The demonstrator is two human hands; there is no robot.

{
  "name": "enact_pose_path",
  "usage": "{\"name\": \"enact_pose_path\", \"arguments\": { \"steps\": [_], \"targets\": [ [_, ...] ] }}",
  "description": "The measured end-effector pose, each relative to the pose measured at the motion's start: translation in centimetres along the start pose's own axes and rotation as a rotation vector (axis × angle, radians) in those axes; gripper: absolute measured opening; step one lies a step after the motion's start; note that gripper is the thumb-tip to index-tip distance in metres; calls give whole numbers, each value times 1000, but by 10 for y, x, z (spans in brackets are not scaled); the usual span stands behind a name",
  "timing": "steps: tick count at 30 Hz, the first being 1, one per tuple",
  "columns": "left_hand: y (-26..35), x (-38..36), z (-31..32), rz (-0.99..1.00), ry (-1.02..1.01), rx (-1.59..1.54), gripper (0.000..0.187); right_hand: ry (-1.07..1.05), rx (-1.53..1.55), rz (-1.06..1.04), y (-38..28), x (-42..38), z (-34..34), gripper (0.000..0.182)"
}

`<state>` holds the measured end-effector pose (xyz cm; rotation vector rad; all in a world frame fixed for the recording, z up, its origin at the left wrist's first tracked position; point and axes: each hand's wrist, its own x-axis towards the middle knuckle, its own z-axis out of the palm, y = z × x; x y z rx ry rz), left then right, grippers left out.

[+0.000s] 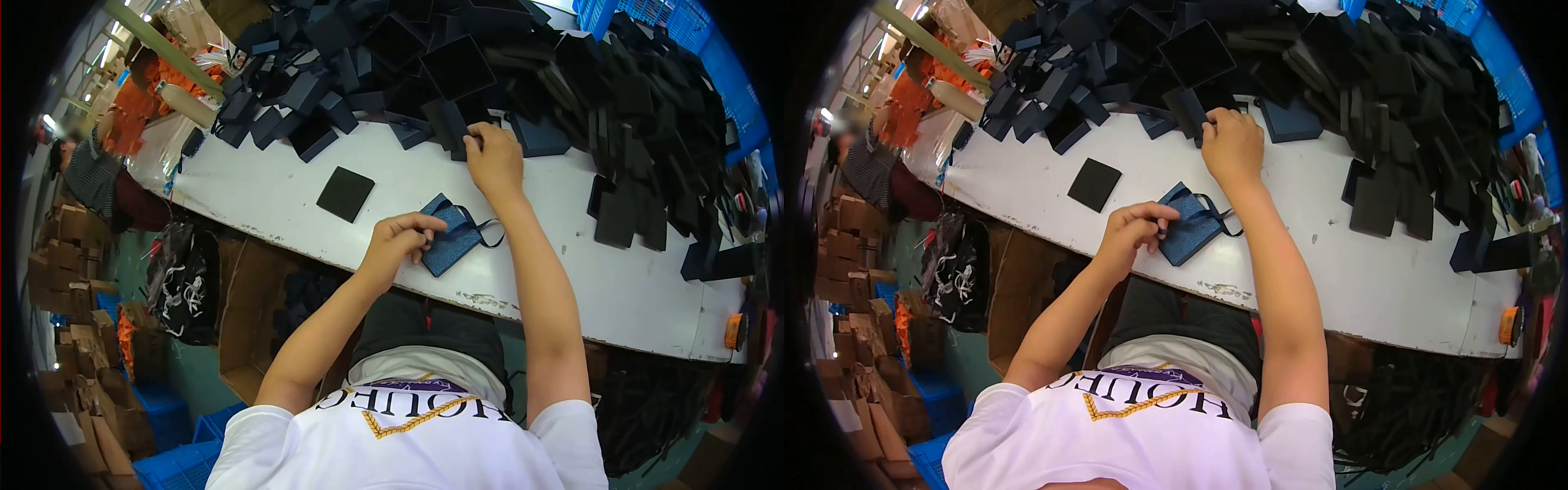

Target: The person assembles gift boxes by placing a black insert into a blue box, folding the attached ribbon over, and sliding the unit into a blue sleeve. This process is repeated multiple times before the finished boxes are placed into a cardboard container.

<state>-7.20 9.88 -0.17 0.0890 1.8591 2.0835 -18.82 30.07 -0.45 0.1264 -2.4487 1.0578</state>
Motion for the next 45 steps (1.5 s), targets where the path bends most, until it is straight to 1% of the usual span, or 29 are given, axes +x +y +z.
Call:
{"name": "enact_pose_path", "arguments": {
  "steps": [1, 2, 3, 5, 6, 9, 12, 13, 14, 15, 17, 18, 20, 21, 24, 27, 28, 32, 33, 36, 41, 45],
  "targets": [
    [8, -5, 6, 48, -4, 145, 21, -16, 48, 17, -3, -1, -10, 18],
    [10, -8, 10, 113, 39, 418, 26, 22, 129, -5, -5, -8, -26, 13],
    [14, -13, 12, 237, 76, 649, 30, 63, 211, -27, -7, -18, -45, 9],
    [19, -22, 16, 491, 143, 1112, 38, 48, 143, -103, -4, -44, -87, 10],
    [14, -25, 16, 550, 188, 1154, 42, 21, 84, -96, 1, -61, -104, 10],
    [0, -36, 12, 481, 202, 1190, 40, -70, -82, -87, 32, -115, -135, 11],
    [-5, -38, 14, 524, 258, 1223, 49, -140, -200, -133, 35, -141, -146, 13],
    [-4, -40, 16, 472, 243, 1215, 50, -157, -227, -160, 33, -143, -148, 14],
    [0, -43, 17, 419, 226, 1210, 51, -237, -262, -157, 34, -145, -150, 15],
    [2, -45, 19, 368, 210, 1205, 53, -258, -245, -162, 37, -144, -151, 19],
    [3, -47, 22, 166, 173, 1116, 54, -301, -212, -177, 42, -137, -148, 28],
    [3, -49, 23, 64, 156, 1068, 55, -315, -186, -115, 42, -133, -148, 37],
    [-8, -50, 12, 141, 112, 1014, 54, -349, -134, 10, 35, -122, -152, 56],
    [-10, -48, 7, 184, 87, 985, 53, -333, -68, -24, 31, -119, -154, 65],
    [-5, -51, 2, 354, 28, 1072, 51, -264, 106, -136, 8, -110, -144, 92],
    [-1, -48, 9, 371, 38, 1196, 48, -191, 27, -263, -5, -95, -113, 94],
    [-2, -47, 10, 381, 36, 1170, 48, -199, 23, -242, -3, -92, -102, 95],
    [-13, -49, 5, 400, 26, 1019, 46, -314, -27, -213, -4, -83, -84, 96],
    [-15, -48, 2, 406, 20, 966, 46, -350, 6, -201, -1, -86, -82, 96],
    [-21, -49, -10, 543, 26, 1024, 46, -448, 63, -195, 0, -88, -81, 94],
    [-16, -53, -22, 401, -17, 967, 45, -550, 48, -242, 0, -90, -93, 91],
    [-19, -51, -27, 360, -35, 884, 43, -532, -29, -228, 0, -94, -89, 91]
  ]
}}
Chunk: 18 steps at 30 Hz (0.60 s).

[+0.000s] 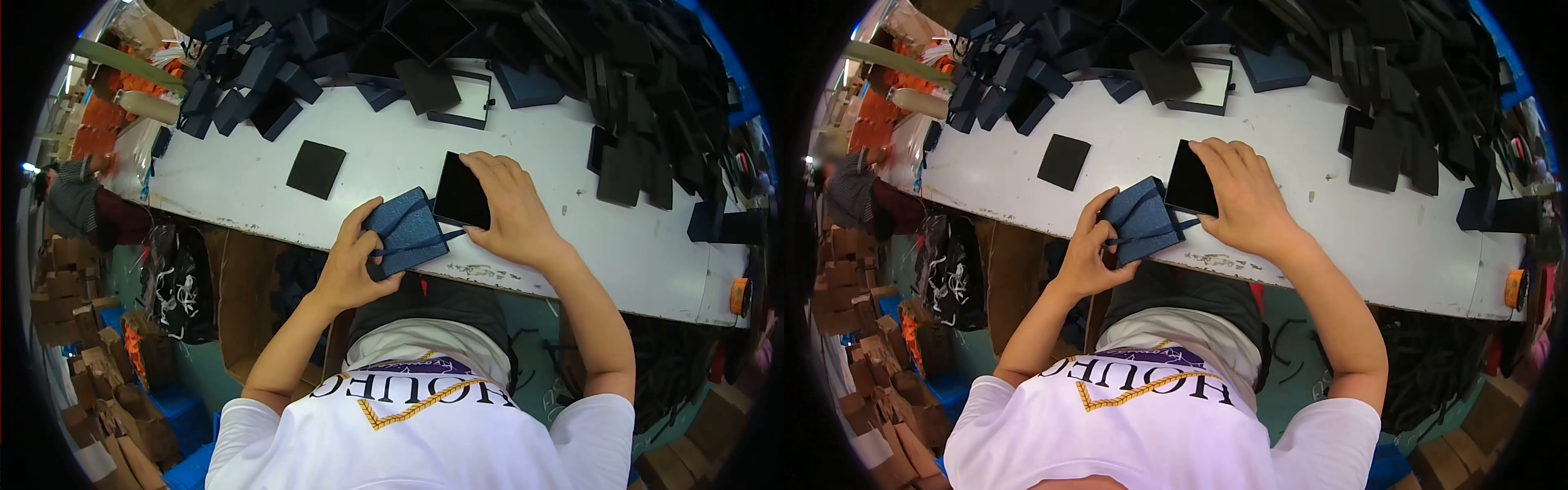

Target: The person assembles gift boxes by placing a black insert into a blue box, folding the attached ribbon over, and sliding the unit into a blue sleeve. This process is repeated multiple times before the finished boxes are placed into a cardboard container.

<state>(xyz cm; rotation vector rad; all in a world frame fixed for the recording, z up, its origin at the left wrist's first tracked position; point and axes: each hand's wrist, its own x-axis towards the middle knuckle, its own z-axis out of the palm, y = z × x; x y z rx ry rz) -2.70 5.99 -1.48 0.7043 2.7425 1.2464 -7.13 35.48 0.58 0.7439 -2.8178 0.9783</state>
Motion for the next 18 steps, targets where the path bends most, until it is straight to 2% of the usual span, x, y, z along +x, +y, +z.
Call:
{"name": "enact_pose_path", "arguments": {
  "steps": [5, 10, 15, 17, 18],
  "targets": [
    [-8, -4, 2, 95, 86, 58, 46, 50, 8, 36, -7, 5, 8, 91],
    [-10, -1, 2, 76, 92, 47, 50, -68, 62, -96, -16, 6, 5, 91],
    [-15, 0, -18, 39, -133, -88, 54, -307, 234, -112, -5, -8, -11, 92],
    [-14, 1, -18, 80, -182, -24, 58, -413, 316, -94, -5, -14, -10, 95],
    [-13, 0, -18, 99, -209, 8, 60, -385, 333, -94, -6, -17, -6, 95]
  ]
}}
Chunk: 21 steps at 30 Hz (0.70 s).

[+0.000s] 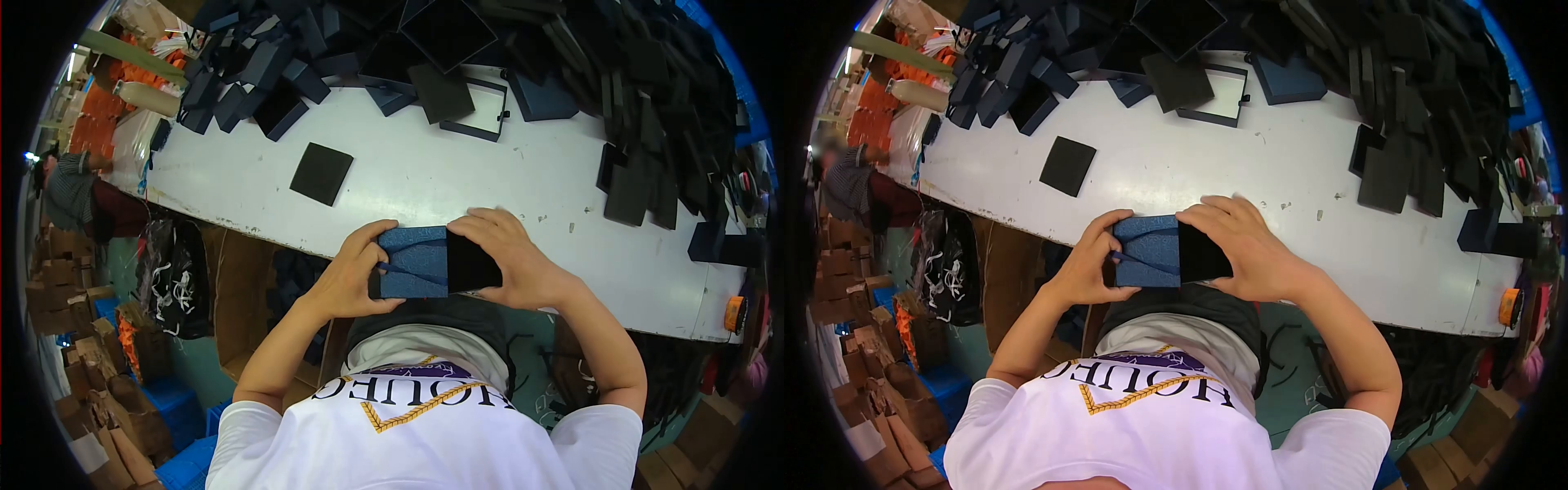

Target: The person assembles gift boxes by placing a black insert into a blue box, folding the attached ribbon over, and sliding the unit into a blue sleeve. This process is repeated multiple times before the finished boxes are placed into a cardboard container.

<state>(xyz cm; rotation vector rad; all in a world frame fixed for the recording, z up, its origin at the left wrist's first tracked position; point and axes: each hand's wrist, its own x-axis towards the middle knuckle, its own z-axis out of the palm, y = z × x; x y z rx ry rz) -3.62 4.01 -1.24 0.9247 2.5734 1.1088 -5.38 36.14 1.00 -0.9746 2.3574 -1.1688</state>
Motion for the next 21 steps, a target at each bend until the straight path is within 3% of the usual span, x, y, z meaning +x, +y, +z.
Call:
{"name": "enact_pose_path", "arguments": {
  "steps": [3, 7, 10, 12, 13, 14, 16, 17, 18, 21],
  "targets": [
    [-9, 0, 19, 96, 98, 0, 66, 84, -44, 5, -9, 4, 27, 100],
    [-7, 7, 42, 150, 158, -25, 73, 330, 154, -56, -27, 38, 81, 102],
    [-13, -15, 40, 20, 276, 30, 72, 445, 312, -124, -25, 60, 98, 99],
    [-2, -35, 38, -98, 437, 154, 72, 444, 253, -170, -17, 90, 89, 95],
    [-3, -52, 35, -119, 539, 125, 74, 536, -69, -168, -16, 103, 69, 87],
    [-7, -74, 32, -143, 641, 95, 75, 783, -261, -177, 8, 128, 62, 83],
    [-6, -126, 27, -317, 793, 196, 79, 950, -490, 92, 24, 149, 24, 82],
    [-1, -150, 25, -521, 789, 322, 83, 973, -542, 187, 36, 158, 12, 76],
    [3, -167, 23, -724, 776, 447, 87, 951, -528, 220, 45, 163, 7, 71],
    [5, -184, 25, -939, 717, 764, 90, 886, -480, 277, 59, 161, 2, 58]
  ]
}}
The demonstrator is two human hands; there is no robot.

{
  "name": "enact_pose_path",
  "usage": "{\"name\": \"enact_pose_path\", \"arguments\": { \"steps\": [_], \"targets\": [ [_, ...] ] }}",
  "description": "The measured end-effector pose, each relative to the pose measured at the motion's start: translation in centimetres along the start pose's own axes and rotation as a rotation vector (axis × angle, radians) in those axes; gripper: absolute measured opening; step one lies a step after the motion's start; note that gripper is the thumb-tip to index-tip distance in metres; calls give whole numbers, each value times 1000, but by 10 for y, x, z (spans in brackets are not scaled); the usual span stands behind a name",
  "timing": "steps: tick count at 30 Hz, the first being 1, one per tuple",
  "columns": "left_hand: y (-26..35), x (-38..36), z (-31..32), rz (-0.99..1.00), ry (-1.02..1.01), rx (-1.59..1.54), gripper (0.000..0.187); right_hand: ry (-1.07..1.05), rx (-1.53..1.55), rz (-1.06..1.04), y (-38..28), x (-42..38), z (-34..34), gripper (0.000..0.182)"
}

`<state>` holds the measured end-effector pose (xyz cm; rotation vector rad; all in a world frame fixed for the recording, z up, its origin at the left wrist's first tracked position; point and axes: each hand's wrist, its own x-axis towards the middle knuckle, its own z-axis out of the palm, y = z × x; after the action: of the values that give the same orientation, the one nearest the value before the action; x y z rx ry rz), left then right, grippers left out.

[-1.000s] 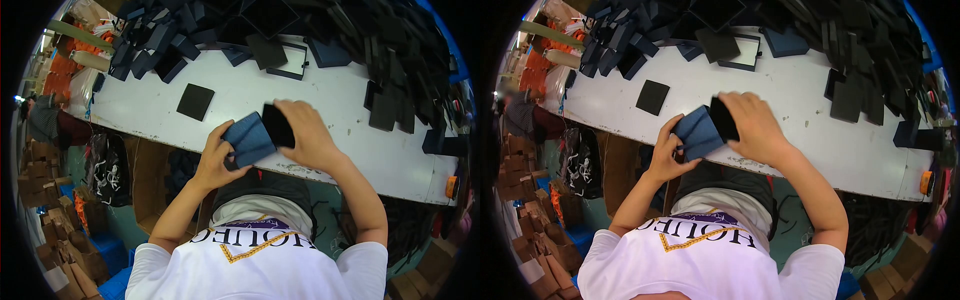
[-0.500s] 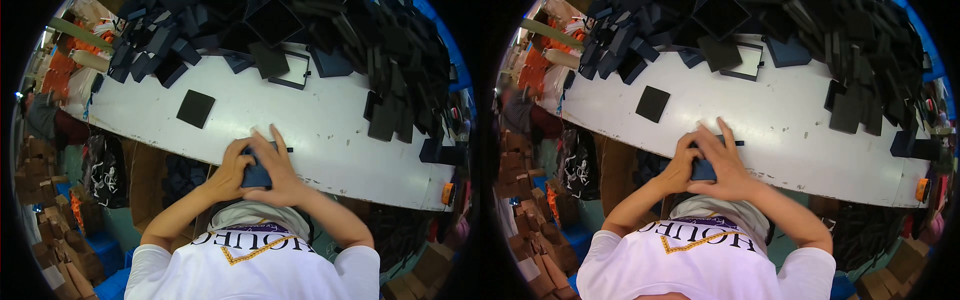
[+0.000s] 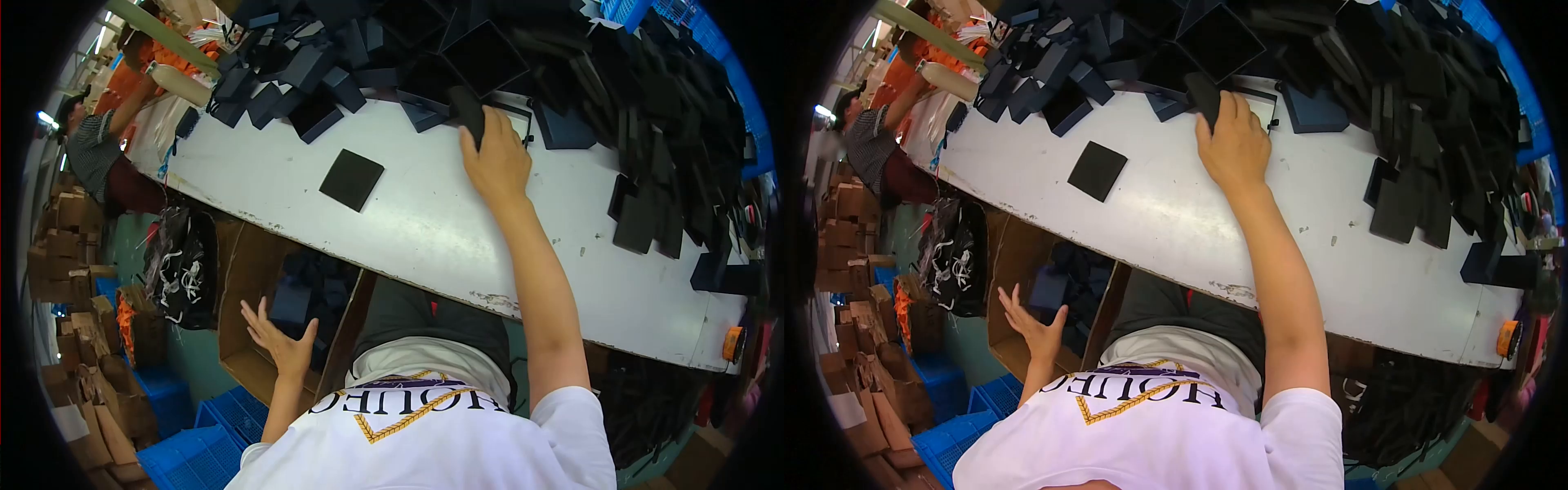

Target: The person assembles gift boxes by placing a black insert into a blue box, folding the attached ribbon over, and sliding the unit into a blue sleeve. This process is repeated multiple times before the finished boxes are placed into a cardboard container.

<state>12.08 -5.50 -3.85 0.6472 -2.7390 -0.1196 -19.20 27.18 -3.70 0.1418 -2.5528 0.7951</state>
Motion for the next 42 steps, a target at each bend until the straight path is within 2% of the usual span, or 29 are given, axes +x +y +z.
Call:
{"name": "enact_pose_path", "arguments": {
  "steps": [3, 5, 7, 10, 11, 12, 15, 18, 19, 21, 27, 28, 31, 34, 37, 42],
  "targets": [
    [26, 27, 10, 315, -73, -463, 87, -80, 70, -46, 3, -23, -26, 48],
    [82, 48, 23, 558, -113, -510, 89, -144, 112, -65, 1, -48, -54, 44],
    [150, 65, 35, 647, -234, -818, 105, -220, 199, 70, -6, -71, -81, 41],
    [234, 71, 39, 711, -355, -802, 137, -221, 424, 231, -9, -102, -105, 37],
    [246, 71, 44, 716, -421, -840, 141, -199, 520, 271, -8, -109, -108, 36],
    [258, 72, 49, 718, -487, -878, 145, -115, 591, 207, -6, -114, -105, 37],
    [266, 75, 58, 624, -599, -1021, 141, -116, 701, 285, 7, -121, -113, 38],
    [258, 83, 61, 645, -671, -1052, 139, -25, 571, 172, 30, -99, -130, 36],
    [255, 84, 60, 662, -688, -1047, 138, -45, 606, 217, 41, -88, -131, 32],
    [252, 83, 56, 684, -698, -1009, 136, -241, 768, 272, 45, -73, -133, 33],
    [249, 82, 54, 729, -742, -964, 127, -669, 539, 45, 35, -47, -141, 34],
    [249, 84, 55, 760, -734, -982, 124, -752, 471, 60, 33, -46, -139, 34],
    [247, 89, 54, 833, -725, -980, 114, -800, 384, 109, 26, -42, -145, 31],
    [247, 88, 54, 889, -668, -971, 107, -626, 253, -115, 36, -54, -137, 27],
    [245, 86, 52, 935, -609, -910, 103, -485, 301, -102, 43, -68, -120, 26],
    [243, 91, 49, 1045, -526, -803, 100, -219, 393, 115, 37, -106, -96, 30]
  ]
}}
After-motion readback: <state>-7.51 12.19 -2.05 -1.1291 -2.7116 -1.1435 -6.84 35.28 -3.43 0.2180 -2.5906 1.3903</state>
